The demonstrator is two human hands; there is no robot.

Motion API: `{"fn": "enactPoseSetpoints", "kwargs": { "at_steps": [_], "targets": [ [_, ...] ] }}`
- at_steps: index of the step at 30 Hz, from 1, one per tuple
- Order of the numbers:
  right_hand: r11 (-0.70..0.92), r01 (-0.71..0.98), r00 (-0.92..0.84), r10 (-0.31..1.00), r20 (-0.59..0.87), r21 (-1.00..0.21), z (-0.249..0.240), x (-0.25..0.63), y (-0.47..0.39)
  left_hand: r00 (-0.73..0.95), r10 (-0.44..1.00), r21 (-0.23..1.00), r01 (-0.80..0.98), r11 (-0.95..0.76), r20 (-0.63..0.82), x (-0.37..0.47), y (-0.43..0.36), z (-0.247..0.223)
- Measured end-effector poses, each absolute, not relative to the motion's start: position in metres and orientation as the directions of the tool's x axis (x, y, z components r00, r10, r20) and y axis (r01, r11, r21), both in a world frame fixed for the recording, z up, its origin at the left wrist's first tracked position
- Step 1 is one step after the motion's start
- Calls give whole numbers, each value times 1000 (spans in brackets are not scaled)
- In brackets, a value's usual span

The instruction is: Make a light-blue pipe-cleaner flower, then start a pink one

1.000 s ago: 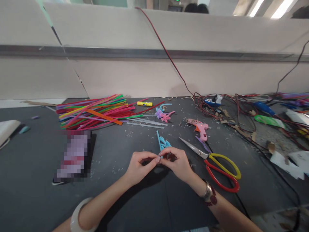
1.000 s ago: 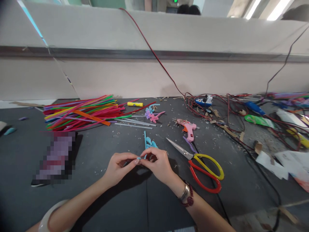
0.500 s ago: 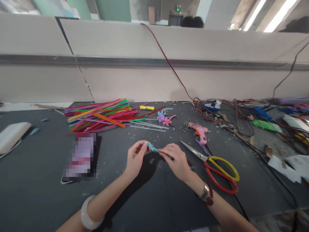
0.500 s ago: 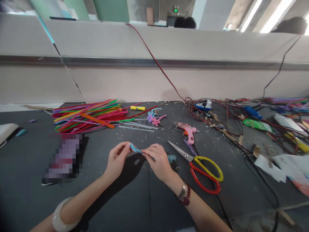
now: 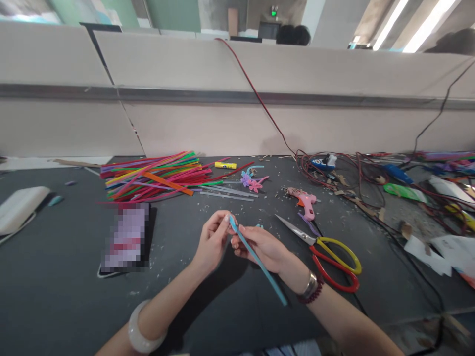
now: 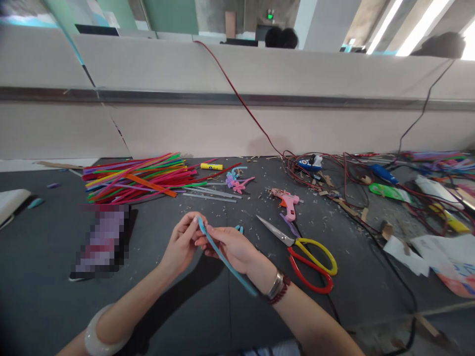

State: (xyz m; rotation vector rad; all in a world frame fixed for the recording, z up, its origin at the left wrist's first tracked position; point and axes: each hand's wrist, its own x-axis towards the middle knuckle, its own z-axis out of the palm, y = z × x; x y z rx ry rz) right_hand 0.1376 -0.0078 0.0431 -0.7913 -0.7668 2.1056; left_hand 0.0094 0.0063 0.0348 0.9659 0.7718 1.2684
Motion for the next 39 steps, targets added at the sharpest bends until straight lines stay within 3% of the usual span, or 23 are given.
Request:
{"fn": "enactPoseSetpoints", "kwargs": {
  "at_steps": [4, 7, 11, 18, 22, 29, 39],
  "targets": [
    [-578, -469, -535, 788, -305, -668, 39, 137, -11, 156, 983, 945, -323, -47, 102, 5, 11, 27],
    [-484, -432, -416, 855, -308, -761, 38, 138, -12, 203, 971, 970, -232, -76, 124, 0, 16, 22],
    [-347, -341, -224, 932, -283, -874, 35, 140, -12, 307, 950, 971, -238, 31, 45, -3, 15, 17],
    [-145, -156, 87, 983, -160, -977, 30, 140, -12, 360, 933, 990, -120, 67, -20, 7, -1, 12],
    [-181, -148, 73, 978, -193, -972, 28, 136, -15, 348, 937, 994, -82, 70, -37, 12, -4, 7],
    [-249, -186, -89, 968, -236, -950, 32, 142, -7, 449, 867, 913, -223, 343, -216, 5, -4, 9],
    [-231, 7, -170, 959, -229, -973, 32, 157, 1, 491, 830, 885, -221, 411, -263, 1, -6, 13]
  ]
}}
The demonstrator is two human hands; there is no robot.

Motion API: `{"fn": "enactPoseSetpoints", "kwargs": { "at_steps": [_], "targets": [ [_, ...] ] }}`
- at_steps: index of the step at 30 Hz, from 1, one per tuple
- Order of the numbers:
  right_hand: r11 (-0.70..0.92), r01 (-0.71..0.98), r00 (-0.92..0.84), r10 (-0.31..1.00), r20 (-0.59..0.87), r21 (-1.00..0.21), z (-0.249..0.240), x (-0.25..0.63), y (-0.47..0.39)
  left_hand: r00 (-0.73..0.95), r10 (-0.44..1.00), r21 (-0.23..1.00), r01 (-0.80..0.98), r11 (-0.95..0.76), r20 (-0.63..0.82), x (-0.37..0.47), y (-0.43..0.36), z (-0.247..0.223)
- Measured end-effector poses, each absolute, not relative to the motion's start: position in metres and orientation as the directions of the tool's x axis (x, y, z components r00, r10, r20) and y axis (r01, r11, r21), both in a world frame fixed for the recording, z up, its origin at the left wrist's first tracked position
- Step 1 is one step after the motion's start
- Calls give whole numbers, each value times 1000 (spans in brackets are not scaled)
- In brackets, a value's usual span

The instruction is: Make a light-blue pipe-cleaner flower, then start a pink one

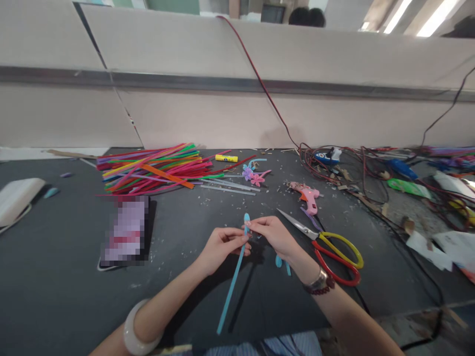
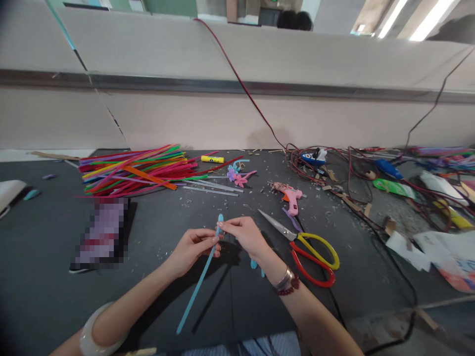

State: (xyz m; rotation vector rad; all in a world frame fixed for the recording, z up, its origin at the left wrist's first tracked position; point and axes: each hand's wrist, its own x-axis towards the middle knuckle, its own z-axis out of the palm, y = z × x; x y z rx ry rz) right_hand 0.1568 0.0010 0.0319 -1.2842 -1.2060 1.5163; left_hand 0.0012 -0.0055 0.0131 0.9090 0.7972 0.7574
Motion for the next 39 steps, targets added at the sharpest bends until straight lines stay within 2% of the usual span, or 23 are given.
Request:
{"fn": "enactPoseSetpoints", "kwargs": {
  "at_steps": [5, 10, 13, 17, 20, 23, 28, 33, 36, 39],
  "targets": [
    [-255, -13, -161, 955, -249, -967, 28, 154, -3, 446, 837, 899, -139, 415, -318, 2, -6, 14],
    [-229, 6, -158, 961, -227, -973, 28, 151, -5, 418, 859, 929, -84, 361, -296, 2, -6, 13],
    [-135, 93, -151, 977, -148, -987, 28, 151, -5, 406, 868, 936, -74, 344, -287, 2, -6, 12],
    [14, 306, -123, 992, -25, -952, 25, 150, -6, 399, 871, 942, -47, 332, -287, 2, -6, 11],
    [23, 392, -92, 996, -15, -919, 23, 147, -7, 402, 873, 948, -34, 315, -276, 2, -6, 8],
    [-44, 331, -66, 995, -70, -943, 24, 144, -7, 402, 878, 953, -41, 300, -259, 1, -5, 5],
    [-156, 111, -73, 984, -164, -982, 27, 143, -6, 385, 898, 972, -16, 236, -212, 0, -4, 1],
    [-317, -105, -100, 946, -307, -943, 26, 143, -5, 354, 926, 991, 49, 126, -135, -1, -6, 1],
    [-304, -100, -71, 952, -298, -947, 29, 143, -1, 346, 924, 987, 56, 150, -160, 0, -7, 2],
    [-245, 58, -67, 966, -248, -968, 40, 145, 1, 359, 905, 971, 16, 238, -228, 0, -7, 3]
  ]
}}
